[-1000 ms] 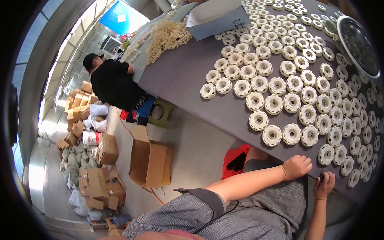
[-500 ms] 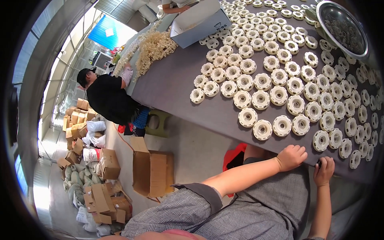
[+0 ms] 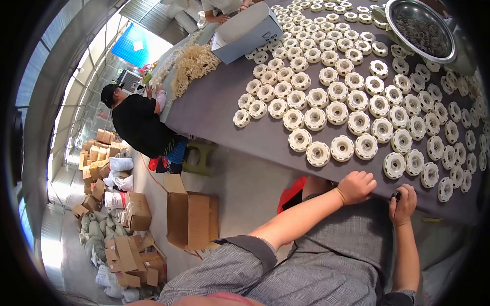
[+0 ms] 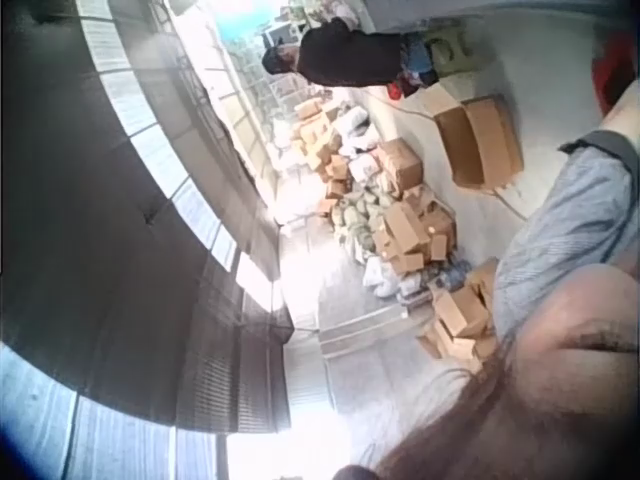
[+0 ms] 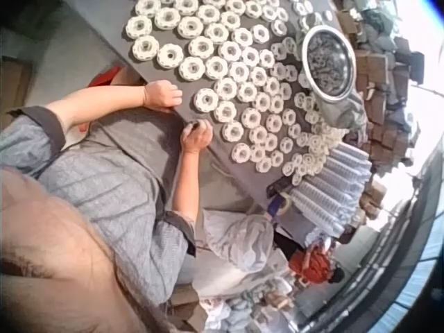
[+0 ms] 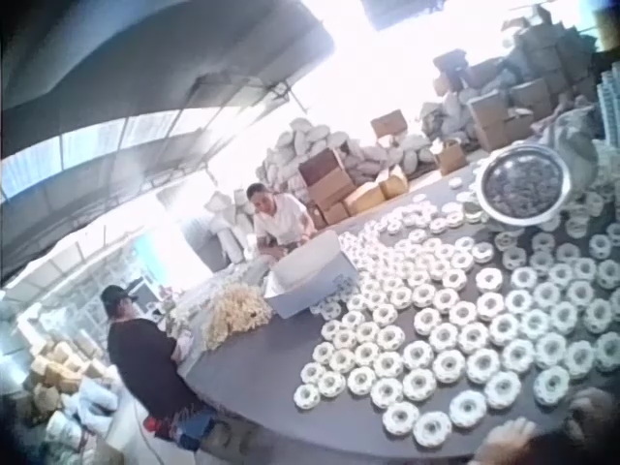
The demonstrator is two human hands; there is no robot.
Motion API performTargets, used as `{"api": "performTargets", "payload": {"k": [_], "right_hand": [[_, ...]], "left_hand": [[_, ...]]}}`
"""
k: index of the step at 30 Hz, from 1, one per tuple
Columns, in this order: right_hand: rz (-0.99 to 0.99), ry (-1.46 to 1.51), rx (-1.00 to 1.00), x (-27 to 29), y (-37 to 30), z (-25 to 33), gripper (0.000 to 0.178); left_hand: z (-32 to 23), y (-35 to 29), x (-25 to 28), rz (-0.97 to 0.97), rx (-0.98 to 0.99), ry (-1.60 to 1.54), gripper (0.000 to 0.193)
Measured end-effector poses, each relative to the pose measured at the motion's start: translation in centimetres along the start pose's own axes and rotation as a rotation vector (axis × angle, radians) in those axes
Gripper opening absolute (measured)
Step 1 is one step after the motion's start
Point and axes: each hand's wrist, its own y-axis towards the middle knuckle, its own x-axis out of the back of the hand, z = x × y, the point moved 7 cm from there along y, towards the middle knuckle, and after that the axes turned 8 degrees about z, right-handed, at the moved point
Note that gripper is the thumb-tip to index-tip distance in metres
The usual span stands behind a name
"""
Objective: The person assembles small plastic wheel-like components by hand, inserting springs into the center of circular white plastic parts.
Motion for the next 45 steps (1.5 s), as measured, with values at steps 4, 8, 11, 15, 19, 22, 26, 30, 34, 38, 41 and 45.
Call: {"api": "performTargets", "payload": {"k": [4,8,11,15,19,22,26,30,34,38,41,45], "right_hand": [[-0.011,0.056,0.002,0.1,0.2,0.3,0.027],[-0.067,0.054,0.037,-0.5,0.8,0.4,0.03],[-0.108,-0.137,-0.015,-0.8,-0.3,-1.0,0.035],[-0.125,-0.158,-0.01,-0.2,-0.3,-0.6,0.033],[-0.232,-0.041,-0.013,-0.4,-0.5,-0.5,0.029],[-0.178,-0.039,-0.038,-0.4,-0.6,-0.1,0.027],[-0.212,0.019,-0.122,-0.3,-2.1,-1.9,0.026],[-0.303,-0.023,-0.125,0.5,1.0,0.3,0.043],[-0.363,0.034,-0.058,1.1,2.6,1.2,0.041],[-0.371,0.014,-0.096,2.2,0.6,0.0,0.04],[-0.371,0.021,-0.072,2.6,-0.1,0.4,0.037],[-0.373,0.17,-0.184,4.5,-0.7,0.6,0.028]], "left_hand": [[0.0,-0.1,0.3,0.004,0.006,0.004,0.037],[0.6,-0.1,0.3,-0.002,0.035,0.02,0.039],[0.4,0.4,0.1,0.026,0.038,0.03,0.041],[-0.3,0.3,-0.1,0.003,0.024,0.028,0.044],[-0.1,-0.4,0.1,0.015,0.039,0.047,0.044],[-0.3,-0.6,0.3,0.004,0.029,0.055,0.043],[-0.8,0.1,-0.4,-0.017,-0.009,0.03,0.038],[0.6,0.6,0.7,0.009,0.006,0.108,0.034],[1.9,0.6,0.7,0.081,0.057,0.178,0.037],[-0.1,1.4,-0.6,0.032,0.012,0.185,0.039],[-0.6,0.9,-0.7,0.027,0.026,0.199,0.04],[0.0,-0.1,-0.8,0.098,0.037,0.226,0.041]]}}
